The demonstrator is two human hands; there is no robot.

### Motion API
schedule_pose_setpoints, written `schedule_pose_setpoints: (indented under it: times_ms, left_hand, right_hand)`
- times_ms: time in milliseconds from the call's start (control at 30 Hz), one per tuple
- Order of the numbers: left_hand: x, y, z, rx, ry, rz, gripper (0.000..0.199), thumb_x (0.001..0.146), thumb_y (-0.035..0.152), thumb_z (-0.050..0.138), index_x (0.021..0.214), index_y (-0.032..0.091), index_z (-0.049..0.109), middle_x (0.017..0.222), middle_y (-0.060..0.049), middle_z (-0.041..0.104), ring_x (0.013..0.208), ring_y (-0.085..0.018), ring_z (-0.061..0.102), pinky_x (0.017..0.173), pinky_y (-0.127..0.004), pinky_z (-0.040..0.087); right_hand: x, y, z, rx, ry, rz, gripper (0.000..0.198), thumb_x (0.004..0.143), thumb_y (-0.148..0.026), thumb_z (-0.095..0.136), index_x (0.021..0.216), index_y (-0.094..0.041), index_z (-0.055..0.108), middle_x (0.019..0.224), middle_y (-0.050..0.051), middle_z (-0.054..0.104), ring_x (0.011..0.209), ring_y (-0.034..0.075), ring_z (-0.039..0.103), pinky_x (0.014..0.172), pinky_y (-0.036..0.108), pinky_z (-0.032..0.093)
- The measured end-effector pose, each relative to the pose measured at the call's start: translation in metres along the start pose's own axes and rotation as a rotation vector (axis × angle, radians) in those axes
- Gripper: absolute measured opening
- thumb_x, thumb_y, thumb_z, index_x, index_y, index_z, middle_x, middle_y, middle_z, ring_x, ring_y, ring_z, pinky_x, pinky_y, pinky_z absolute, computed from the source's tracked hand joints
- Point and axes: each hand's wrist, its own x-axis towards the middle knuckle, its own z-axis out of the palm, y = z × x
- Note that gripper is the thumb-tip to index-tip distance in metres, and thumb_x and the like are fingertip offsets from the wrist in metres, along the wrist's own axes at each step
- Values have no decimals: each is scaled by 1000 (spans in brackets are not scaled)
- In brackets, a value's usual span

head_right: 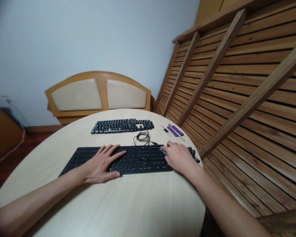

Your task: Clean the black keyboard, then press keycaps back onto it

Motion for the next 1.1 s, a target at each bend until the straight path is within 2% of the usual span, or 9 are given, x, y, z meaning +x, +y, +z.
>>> schedule_pose_setpoints:
  times_ms: [233,400,500,567,667,767,833,967,1100]
  left_hand:
    - [1,-1,4,6,37,-18,84,85,82,43,153,34,35,158,-13,33,137,-45,37,111,-70,26]
    - [2,0,2,23,13,-26,85,85,83,42,154,34,34,158,-14,32,138,-45,36,110,-70,26]
    - [2,1,1,28,-1,-26,85,85,83,41,154,34,33,158,-15,32,139,-45,35,111,-69,26]
    - [1,1,0,29,-7,-19,85,85,83,41,154,34,33,158,-15,31,139,-45,35,111,-69,26]
    - [1,1,0,27,-10,-11,85,85,83,41,154,33,33,158,-16,31,139,-45,35,111,-70,25]
    - [1,1,0,28,-11,-8,85,85,82,41,155,33,32,158,-16,31,139,-44,35,111,-70,24]
    - [1,0,0,30,-11,-5,86,85,82,42,155,34,31,158,-16,31,140,-43,35,112,-70,24]
    - [1,-1,2,29,5,-1,87,84,83,43,155,34,32,157,-15,33,139,-43,36,112,-69,25]
    - [0,-1,3,26,26,-3,86,84,83,43,154,33,34,157,-14,33,138,-44,37,111,-69,26]
  right_hand:
    - [-17,-13,-9,-47,-55,-42,36,87,-17,57,121,-18,66,106,13,65,95,30,66,76,38,49]
    - [-38,-24,-12,-40,-107,-36,33,87,-14,53,117,-15,68,103,14,65,92,31,66,76,41,50]
    - [-50,-25,-15,1,-159,-26,35,85,-14,53,117,-17,68,105,13,65,92,31,67,77,41,50]
    - [-55,-20,-19,61,-197,-27,31,85,-16,54,110,-21,71,104,11,65,91,30,68,76,39,50]
    - [-50,-8,-25,116,-171,29,29,86,-18,53,105,-25,74,102,8,66,93,28,68,77,37,50]
    - [-31,5,-23,119,-70,151,38,89,-21,51,122,-27,69,110,9,67,96,28,68,78,37,50]
    - [-18,10,-16,134,-31,188,40,91,-23,51,127,-27,67,115,9,67,98,28,68,79,37,50]
    - [-5,13,5,225,-25,134,41,87,-20,53,125,-26,69,117,8,69,104,27,67,85,35,49]
    - [-12,13,15,293,-36,116,41,85,-19,52,122,-23,70,117,9,70,106,27,67,88,36,49]
